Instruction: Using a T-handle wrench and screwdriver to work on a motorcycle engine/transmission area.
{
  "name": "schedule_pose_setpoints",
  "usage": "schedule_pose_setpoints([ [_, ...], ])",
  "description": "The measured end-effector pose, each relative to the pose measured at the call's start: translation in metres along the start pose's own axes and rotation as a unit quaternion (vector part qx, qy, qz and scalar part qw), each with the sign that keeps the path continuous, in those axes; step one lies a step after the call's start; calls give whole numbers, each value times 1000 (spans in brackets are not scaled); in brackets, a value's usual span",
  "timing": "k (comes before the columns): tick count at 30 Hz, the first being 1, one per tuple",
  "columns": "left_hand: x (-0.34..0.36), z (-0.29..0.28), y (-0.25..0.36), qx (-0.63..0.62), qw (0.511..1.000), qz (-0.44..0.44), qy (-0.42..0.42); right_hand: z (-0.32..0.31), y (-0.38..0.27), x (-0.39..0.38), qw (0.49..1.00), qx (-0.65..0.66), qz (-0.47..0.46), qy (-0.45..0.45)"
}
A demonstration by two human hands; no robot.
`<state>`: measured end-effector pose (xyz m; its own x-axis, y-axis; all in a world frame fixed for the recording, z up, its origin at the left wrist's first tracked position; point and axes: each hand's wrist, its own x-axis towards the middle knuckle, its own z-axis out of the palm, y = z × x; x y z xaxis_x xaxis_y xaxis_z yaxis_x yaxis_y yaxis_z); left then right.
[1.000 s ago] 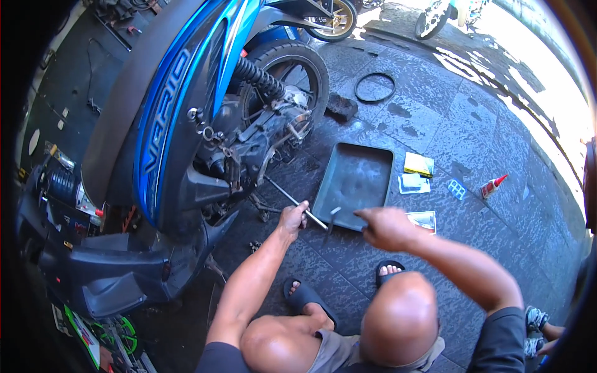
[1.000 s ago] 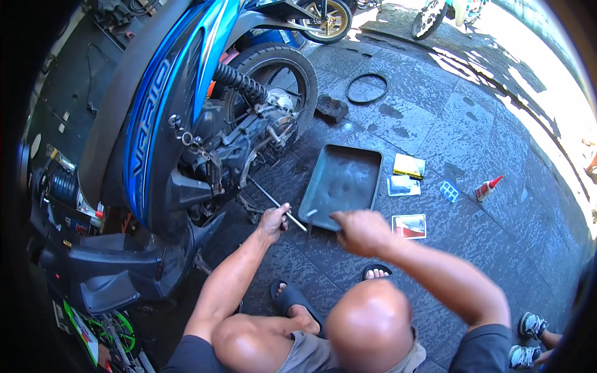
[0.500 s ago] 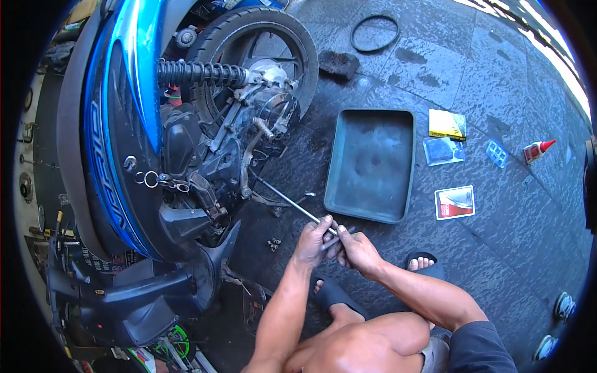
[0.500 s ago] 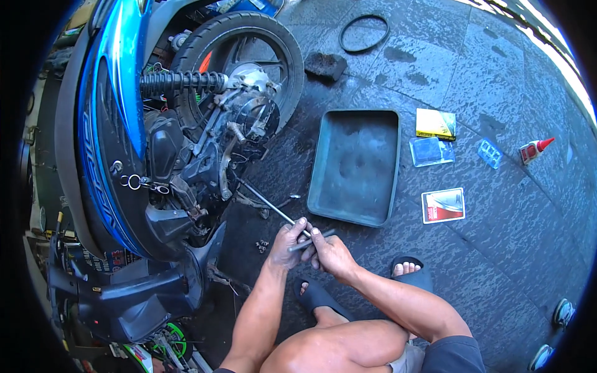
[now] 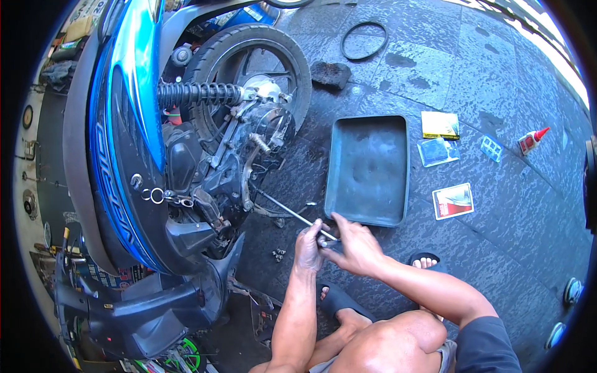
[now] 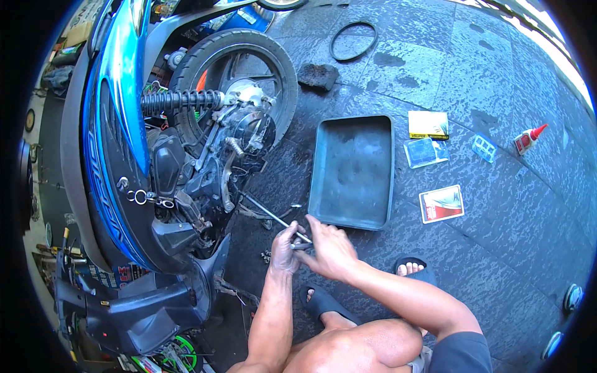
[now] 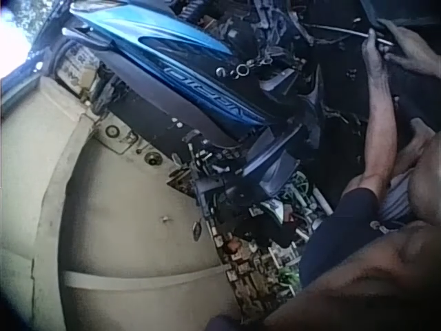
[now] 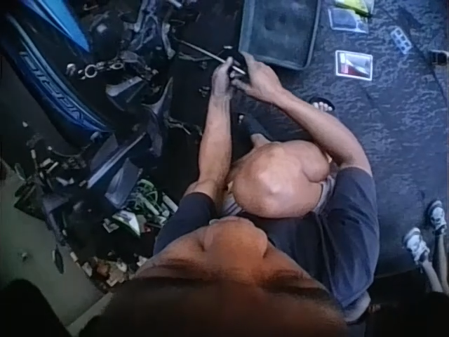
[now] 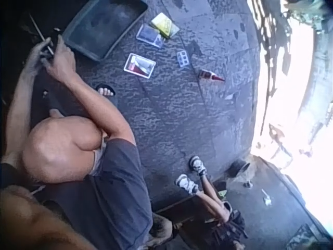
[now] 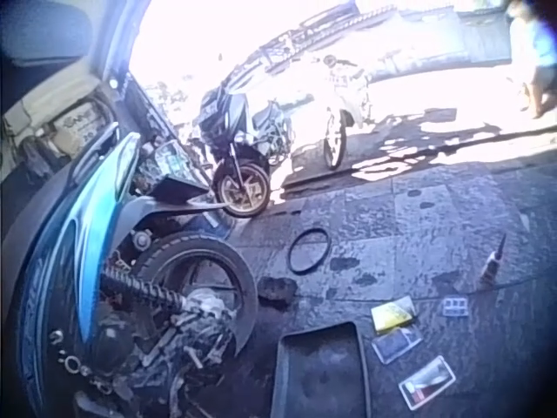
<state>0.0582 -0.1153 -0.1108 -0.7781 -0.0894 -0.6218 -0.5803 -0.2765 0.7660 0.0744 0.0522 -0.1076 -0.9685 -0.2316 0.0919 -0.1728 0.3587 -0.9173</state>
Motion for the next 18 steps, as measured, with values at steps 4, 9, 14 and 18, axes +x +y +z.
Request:
schedule_pose_setpoints([
  [4,1,-14,22,-32,981,112,157,51,0,16,893,375,240,-69],
  [9,-42,79,59,406,819,406,6,70,1,6,944,298,117,77],
  [14,-38,108,66,451,804,387,-19,53,-11,5,899,385,204,44],
  [18,-11,129,59,466,807,363,-13,68,-6,9,866,446,205,99],
])
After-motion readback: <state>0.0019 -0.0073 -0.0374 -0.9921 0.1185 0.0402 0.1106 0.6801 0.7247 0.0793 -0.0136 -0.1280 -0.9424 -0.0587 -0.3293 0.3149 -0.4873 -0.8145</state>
